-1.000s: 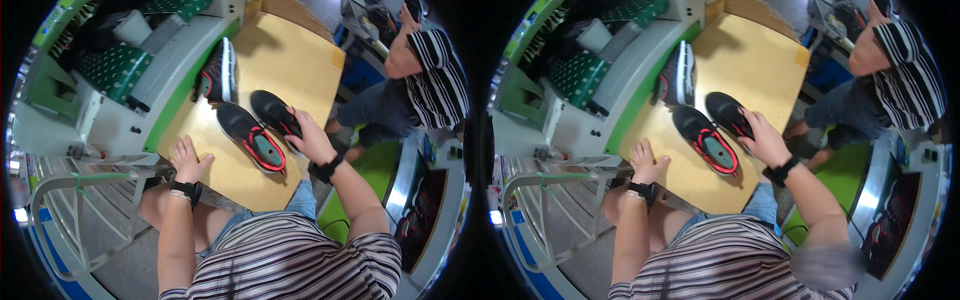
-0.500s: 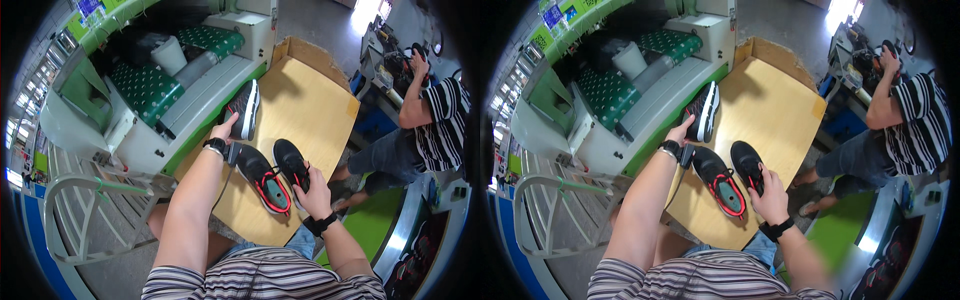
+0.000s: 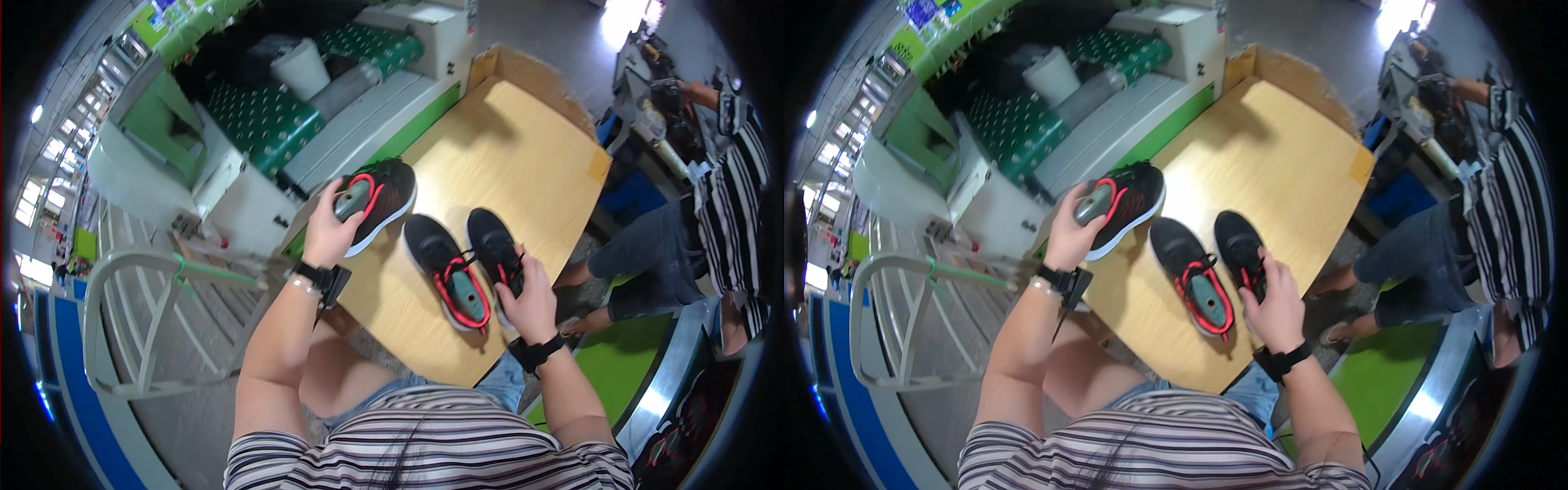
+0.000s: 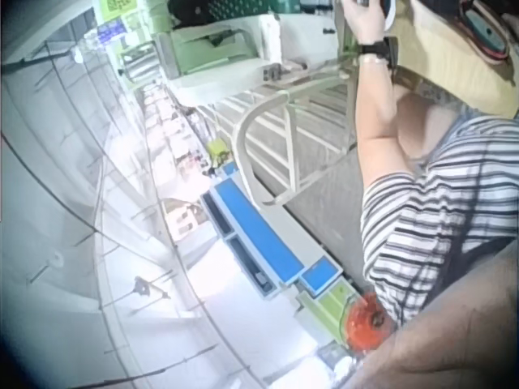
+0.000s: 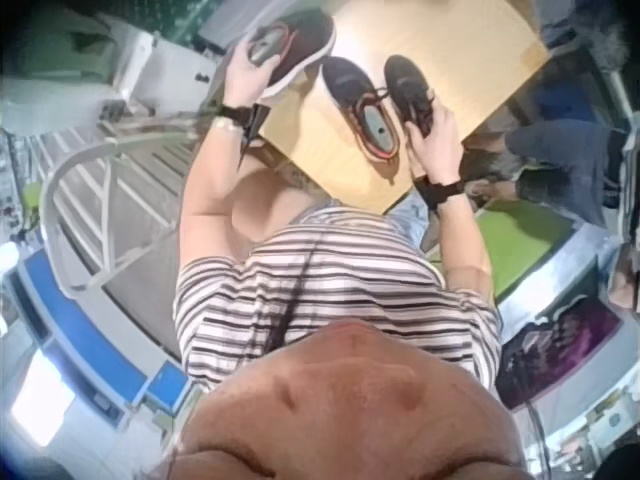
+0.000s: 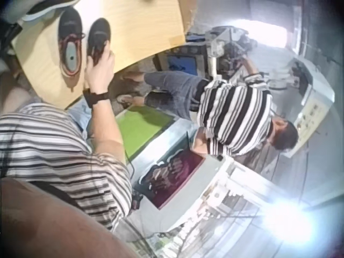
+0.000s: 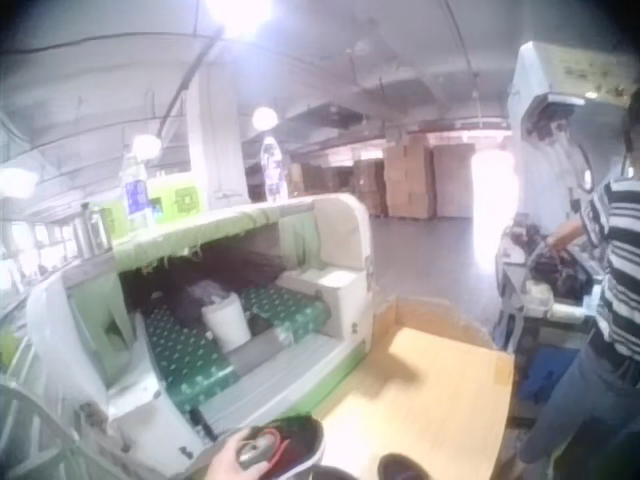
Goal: Inspecting shoes for quality control and placing them onto a conveyor machine or workstation.
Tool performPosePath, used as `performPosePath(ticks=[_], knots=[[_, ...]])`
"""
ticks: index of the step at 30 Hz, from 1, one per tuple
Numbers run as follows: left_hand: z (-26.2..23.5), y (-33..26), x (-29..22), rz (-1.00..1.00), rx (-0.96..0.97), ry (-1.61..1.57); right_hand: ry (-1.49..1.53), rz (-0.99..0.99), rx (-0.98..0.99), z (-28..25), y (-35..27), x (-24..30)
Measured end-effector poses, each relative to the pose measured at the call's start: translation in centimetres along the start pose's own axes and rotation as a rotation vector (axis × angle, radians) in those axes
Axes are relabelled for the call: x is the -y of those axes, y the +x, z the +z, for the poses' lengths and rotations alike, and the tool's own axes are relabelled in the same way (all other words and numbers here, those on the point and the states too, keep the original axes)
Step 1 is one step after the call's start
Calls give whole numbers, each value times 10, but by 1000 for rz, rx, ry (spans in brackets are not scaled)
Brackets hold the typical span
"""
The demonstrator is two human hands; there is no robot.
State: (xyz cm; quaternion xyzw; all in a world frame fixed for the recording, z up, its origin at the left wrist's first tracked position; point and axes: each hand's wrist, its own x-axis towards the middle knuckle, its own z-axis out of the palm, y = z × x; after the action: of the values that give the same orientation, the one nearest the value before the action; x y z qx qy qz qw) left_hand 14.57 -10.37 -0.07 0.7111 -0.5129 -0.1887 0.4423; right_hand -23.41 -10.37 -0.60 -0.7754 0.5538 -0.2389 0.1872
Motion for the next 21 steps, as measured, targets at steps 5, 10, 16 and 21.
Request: performPosePath(ticks=[5, 10, 16, 21], knots=[[-26, -149, -5, -107, 42, 274, -14, -43, 2, 2, -1, 0], [-21, -212, -41, -176, 216, 25, -43, -14, 23, 5, -5, -2], [-66, -168, -17, -32, 74, 214, -60, -38, 4, 10, -3, -4], [-49, -138, 3, 113, 126, 366, -81, -63, -19, 10, -5, -5]])
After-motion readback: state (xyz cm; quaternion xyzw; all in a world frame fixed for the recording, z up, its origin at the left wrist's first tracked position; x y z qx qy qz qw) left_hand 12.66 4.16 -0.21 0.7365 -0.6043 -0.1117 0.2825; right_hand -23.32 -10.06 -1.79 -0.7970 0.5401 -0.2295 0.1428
